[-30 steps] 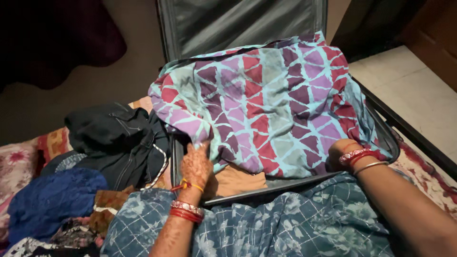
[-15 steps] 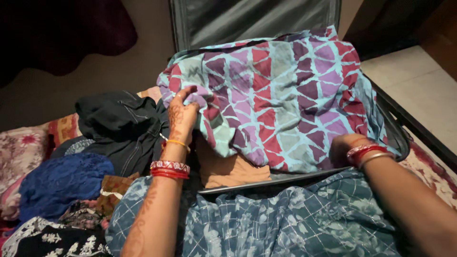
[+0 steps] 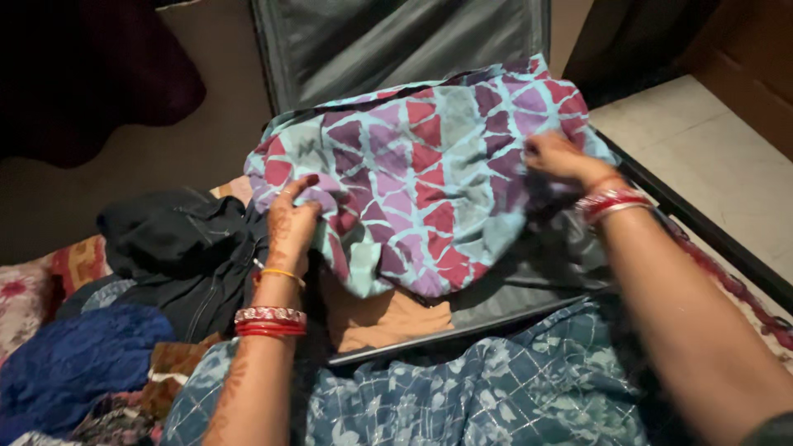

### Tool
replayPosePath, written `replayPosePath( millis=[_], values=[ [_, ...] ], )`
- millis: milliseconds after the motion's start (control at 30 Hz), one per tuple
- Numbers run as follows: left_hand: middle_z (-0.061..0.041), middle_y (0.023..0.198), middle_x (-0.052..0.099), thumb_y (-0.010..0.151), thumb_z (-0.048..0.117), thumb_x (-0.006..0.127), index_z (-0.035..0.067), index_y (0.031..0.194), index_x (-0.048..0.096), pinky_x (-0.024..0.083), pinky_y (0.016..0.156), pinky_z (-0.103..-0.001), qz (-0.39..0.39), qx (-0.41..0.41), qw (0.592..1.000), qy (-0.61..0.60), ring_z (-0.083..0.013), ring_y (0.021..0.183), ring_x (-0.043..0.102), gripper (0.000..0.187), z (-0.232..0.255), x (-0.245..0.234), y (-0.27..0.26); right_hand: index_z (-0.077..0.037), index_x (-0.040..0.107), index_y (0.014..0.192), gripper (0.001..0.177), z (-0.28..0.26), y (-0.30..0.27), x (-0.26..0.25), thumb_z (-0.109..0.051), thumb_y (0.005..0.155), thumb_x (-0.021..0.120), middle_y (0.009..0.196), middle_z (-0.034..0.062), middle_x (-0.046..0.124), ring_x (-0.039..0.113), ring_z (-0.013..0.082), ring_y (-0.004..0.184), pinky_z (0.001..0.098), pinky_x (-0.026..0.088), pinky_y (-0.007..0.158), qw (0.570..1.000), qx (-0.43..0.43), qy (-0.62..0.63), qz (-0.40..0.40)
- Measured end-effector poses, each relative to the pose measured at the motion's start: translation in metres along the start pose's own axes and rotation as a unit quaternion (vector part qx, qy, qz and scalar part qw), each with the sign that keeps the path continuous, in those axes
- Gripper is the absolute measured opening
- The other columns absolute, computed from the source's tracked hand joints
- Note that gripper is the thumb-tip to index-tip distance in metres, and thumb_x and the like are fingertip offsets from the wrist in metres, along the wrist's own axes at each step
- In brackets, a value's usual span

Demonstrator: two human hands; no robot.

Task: The person packs several pieces of clothing into a suitcase by hand, including a brown shirt, a patterned blue and purple cloth, a dark red garment, and a floral dress.

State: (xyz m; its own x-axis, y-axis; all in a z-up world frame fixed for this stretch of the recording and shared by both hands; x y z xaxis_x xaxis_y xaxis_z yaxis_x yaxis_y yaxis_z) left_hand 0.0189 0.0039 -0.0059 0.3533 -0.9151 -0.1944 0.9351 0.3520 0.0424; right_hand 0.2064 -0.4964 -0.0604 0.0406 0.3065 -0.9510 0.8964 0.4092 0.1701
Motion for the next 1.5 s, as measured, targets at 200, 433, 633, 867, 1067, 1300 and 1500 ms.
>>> replayPosePath(
  millis=[200,433,633,867,1067,1300,1500],
  values=[
    [-0.016,0.144,0.058,0.073,0.008,0.071,0.011,0.148,0.049,0.045,0.104,-0.035,0.008,0.092,0.991,0.099,-0.0287,0.127,0.058,0.078,-0.026,0.016,-0.004,-0.008,0.070,0.122,0.037,-0.057,0.022,-0.017,-0.007,0.087,0.060,0.109,0.0119,0.071,0.069,0.0205,0.085,0.0370,0.053,0.069,0.871,0.173,0.427,0.172],
    [-0.028,0.154,0.044,0.073,0.007,0.075,0.007,0.161,0.020,0.038,0.112,-0.039,0.112,0.060,0.992,-0.027,-0.0359,0.140,0.047,0.104,-0.070,0.043,-0.028,-0.002,0.076,0.108,0.034,-0.030,0.043,0.092,-0.026,0.084,0.074,0.094,0.0160,0.077,0.076,0.0280,0.084,0.0390,0.060,0.077,0.937,0.251,0.206,0.131],
    [-0.038,0.136,0.053,0.068,0.024,0.085,0.005,0.159,0.006,0.049,0.098,-0.049,0.053,0.011,0.967,0.249,-0.0507,0.117,0.058,0.122,-0.084,0.047,-0.036,0.008,0.051,0.121,0.084,-0.139,0.045,0.112,-0.053,0.076,0.086,0.124,0.0306,0.057,0.061,0.0483,0.107,0.0543,0.052,0.088,0.907,0.340,0.130,0.213],
    [-0.034,0.118,0.070,0.090,0.020,0.072,0.021,0.171,0.009,0.052,0.097,-0.048,0.008,-0.159,0.932,0.326,-0.0460,0.108,0.067,0.103,-0.014,0.006,-0.037,0.000,0.066,0.113,0.042,-0.056,0.059,0.157,-0.034,0.089,0.071,0.114,0.0284,0.065,0.065,0.0456,0.104,0.0527,0.054,0.090,0.864,0.412,0.139,0.256],
    [0.009,0.123,0.070,0.081,-0.012,0.063,0.014,0.157,0.041,0.057,0.080,-0.028,0.169,0.020,0.904,-0.391,-0.0099,0.093,0.070,0.084,-0.051,0.005,-0.016,-0.001,0.063,0.114,0.041,-0.005,0.022,0.132,-0.035,0.090,0.069,0.113,0.0176,0.066,0.063,0.0323,0.100,0.0492,0.051,0.086,0.554,0.456,0.641,0.274],
    [0.002,0.105,0.065,0.093,0.009,0.083,0.002,0.123,0.068,0.028,0.056,-0.031,0.123,-0.146,0.874,-0.446,-0.0103,0.073,0.043,0.034,-0.121,0.010,0.003,0.007,0.060,0.119,0.056,-0.004,0.002,0.108,-0.033,0.085,0.079,0.119,0.0133,0.065,0.059,0.0210,0.100,0.0425,0.048,0.086,0.637,0.489,0.494,0.333],
    [-0.004,0.101,0.074,0.091,0.028,0.067,0.010,0.109,0.070,0.062,0.073,-0.039,0.148,-0.160,0.819,-0.531,-0.0203,0.086,0.071,0.025,-0.061,0.018,-0.016,0.011,0.060,0.115,0.052,0.023,0.004,0.102,-0.035,0.096,0.071,0.115,0.0175,0.069,0.059,0.0203,0.090,0.0410,0.049,0.076,0.646,0.385,0.466,0.466]
  ],
)
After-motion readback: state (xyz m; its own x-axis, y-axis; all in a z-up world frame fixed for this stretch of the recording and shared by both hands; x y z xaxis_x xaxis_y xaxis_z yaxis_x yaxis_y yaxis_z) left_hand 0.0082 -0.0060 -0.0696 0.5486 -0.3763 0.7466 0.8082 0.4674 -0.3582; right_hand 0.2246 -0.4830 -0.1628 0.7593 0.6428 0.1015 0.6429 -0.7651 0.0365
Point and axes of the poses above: each hand's wrist, its own y-axis towards the middle knuckle, its own x-axis out of the palm, z = x × y, the point moved 1 cm from there along y, towards the middle knuckle
